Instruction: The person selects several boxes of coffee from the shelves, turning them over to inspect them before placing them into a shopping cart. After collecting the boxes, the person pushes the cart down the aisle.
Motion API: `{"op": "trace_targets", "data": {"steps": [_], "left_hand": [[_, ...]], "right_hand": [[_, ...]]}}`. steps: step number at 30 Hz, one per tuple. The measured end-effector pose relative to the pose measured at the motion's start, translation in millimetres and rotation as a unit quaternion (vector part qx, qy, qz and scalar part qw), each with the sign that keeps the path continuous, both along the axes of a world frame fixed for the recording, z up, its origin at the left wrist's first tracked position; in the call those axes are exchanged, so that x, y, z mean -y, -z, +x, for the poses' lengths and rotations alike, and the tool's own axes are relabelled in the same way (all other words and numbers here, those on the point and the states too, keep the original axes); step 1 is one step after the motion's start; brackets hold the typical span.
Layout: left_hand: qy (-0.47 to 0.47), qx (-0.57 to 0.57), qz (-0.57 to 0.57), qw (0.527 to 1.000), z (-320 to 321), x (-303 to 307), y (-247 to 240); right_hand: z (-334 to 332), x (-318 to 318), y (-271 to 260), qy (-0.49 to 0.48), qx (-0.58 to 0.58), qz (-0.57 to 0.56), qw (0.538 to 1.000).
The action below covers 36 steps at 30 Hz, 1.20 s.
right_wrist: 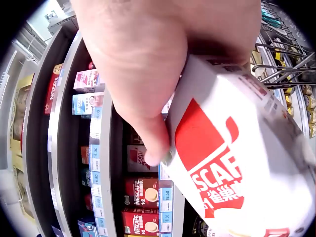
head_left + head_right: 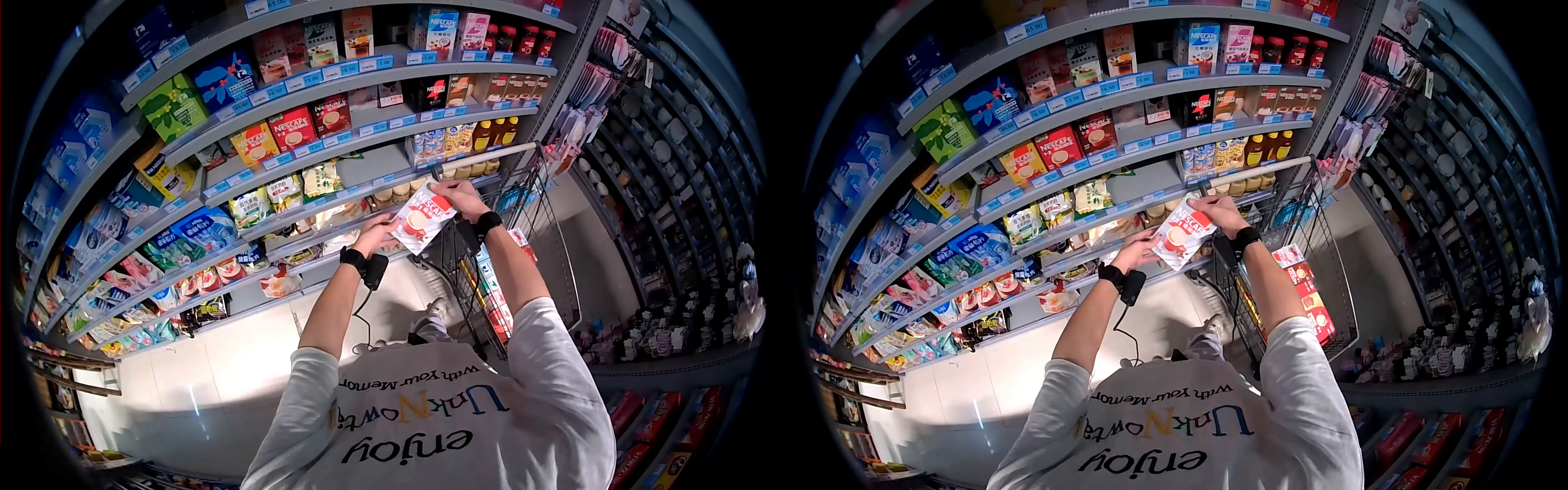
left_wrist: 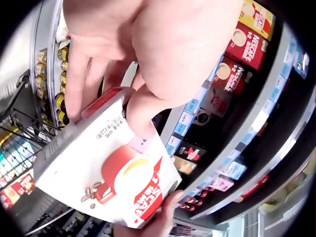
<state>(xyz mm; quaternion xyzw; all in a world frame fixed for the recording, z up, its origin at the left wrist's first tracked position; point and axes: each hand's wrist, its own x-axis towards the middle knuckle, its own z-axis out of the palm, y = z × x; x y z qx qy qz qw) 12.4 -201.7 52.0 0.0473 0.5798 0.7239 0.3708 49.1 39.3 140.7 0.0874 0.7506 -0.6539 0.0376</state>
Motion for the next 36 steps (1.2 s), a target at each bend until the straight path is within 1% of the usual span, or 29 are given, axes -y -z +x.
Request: {"op": "trace_targets", "data": {"steps": [2,3,4,5,6,7,8,9,11,12,13,14,15,16,19,21,24,26,29,31,32,33,34,35,36], "left_hand": [[-0.009,0.000,0.004,1.000,-2.0,-0.8,2.1],[-0.039,0.020,0.040,0.998,4.7,-0.4,-5.1],[-0.069,0.039,0.075,0.994,9.6,-0.9,-10.6],[-0.102,0.059,0.106,0.987,10.5,-3.7,-12.9],[-0.100,0.058,0.108,0.987,7.6,-4.6,-12.3],[-0.089,0.052,0.138,0.985,4.6,-6.3,-10.5],[-0.077,0.045,0.169,0.982,2.2,-10.5,-8.4],[-0.081,0.041,0.160,0.983,8.5,-14.4,-23.0],[-0.084,0.032,0.169,0.981,9.5,-18.7,-29.9],[-0.090,0.021,0.175,0.980,8.7,-18.6,-30.9],[-0.101,0.035,0.212,0.971,9.0,-18.2,-31.2],[-0.099,0.036,0.210,0.972,8.8,-18.0,-31.6],[-0.118,0.056,0.216,0.968,11.1,-18.4,-38.0],[-0.138,0.077,0.222,0.962,13.3,-18.7,-41.6],[-0.125,0.063,0.221,0.965,10.2,-17.9,-30.6],[-0.120,0.059,0.217,0.967,8.8,-13.8,-25.9],[-0.117,0.065,0.222,0.966,10.6,-12.5,-23.5],[-0.132,0.078,0.213,0.965,10.8,-12.5,-22.1],[-0.129,0.079,0.202,0.968,7.6,-10.1,-21.3],[-0.131,0.081,0.196,0.968,3.5,-8.6,-18.4],[-0.135,0.073,0.189,0.970,1.4,-7.4,-16.6],[-0.141,0.065,0.182,0.971,-2.0,-6.5,-13.2],[-0.145,0.065,0.183,0.970,-10.4,-6.4,-3.7],[-0.155,0.054,0.147,0.975,-19.4,-6.7,5.5],[-0.166,0.043,0.111,0.979,-26.3,-7.2,8.0]], "right_hand": [[-7.2,-9.2,14.7,0.035,-0.001,-0.135,0.990],[8.5,-1.9,-6.1,0.041,0.002,-0.186,0.982],[0.5,-10.2,13.2,0.029,-0.003,-0.270,0.962],[0.4,-8.3,19.2,0.003,0.012,-0.299,0.954],[1.6,-6.4,25.7,-0.022,0.029,-0.327,0.944],[1.6,-2.0,29.3,-0.053,0.069,-0.319,0.944],[4.2,1.7,33.8,-0.108,0.060,-0.306,0.944],[7.2,9.5,32.5,-0.087,0.063,-0.311,0.944],[10.3,20.5,29.3,-0.045,0.053,-0.311,0.948],[9.4,20.0,29.1,-0.043,0.054,-0.312,0.948],[7.1,19.6,28.5,-0.036,0.061,-0.321,0.944],[6.3,20.1,29.2,-0.029,0.068,-0.330,0.941],[7.8,23.1,26.7,-0.024,0.064,-0.344,0.936],[10.3,24.2,25.2,-0.023,0.065,-0.345,0.936],[11.0,25.8,26.0,-0.052,0.062,-0.370,0.926],[10.9,29.7,28.5,-0.034,0.073,-0.400,0.913],[17.3,36.4,21.1,-0.036,0.066,-0.380,0.922],[9.4,30.1,38.6,-0.046,0.059,-0.384,0.920],[5.8,28.8,40.4,-0.068,0.089,-0.401,0.909],[14.9,39.6,25.4,-0.017,0.051,-0.351,0.935],[12.7,38.9,30.9,-0.020,0.053,-0.351,0.935],[8.5,36.6,38.6,-0.029,0.038,-0.258,0.965],[5.3,38.9,34.8,-0.038,0.020,-0.163,0.986],[1.8,38.1,29.7,-0.024,0.034,-0.179,0.983],[-4.6,38.2,27.4,-0.029,0.036,-0.178,0.983]]}}
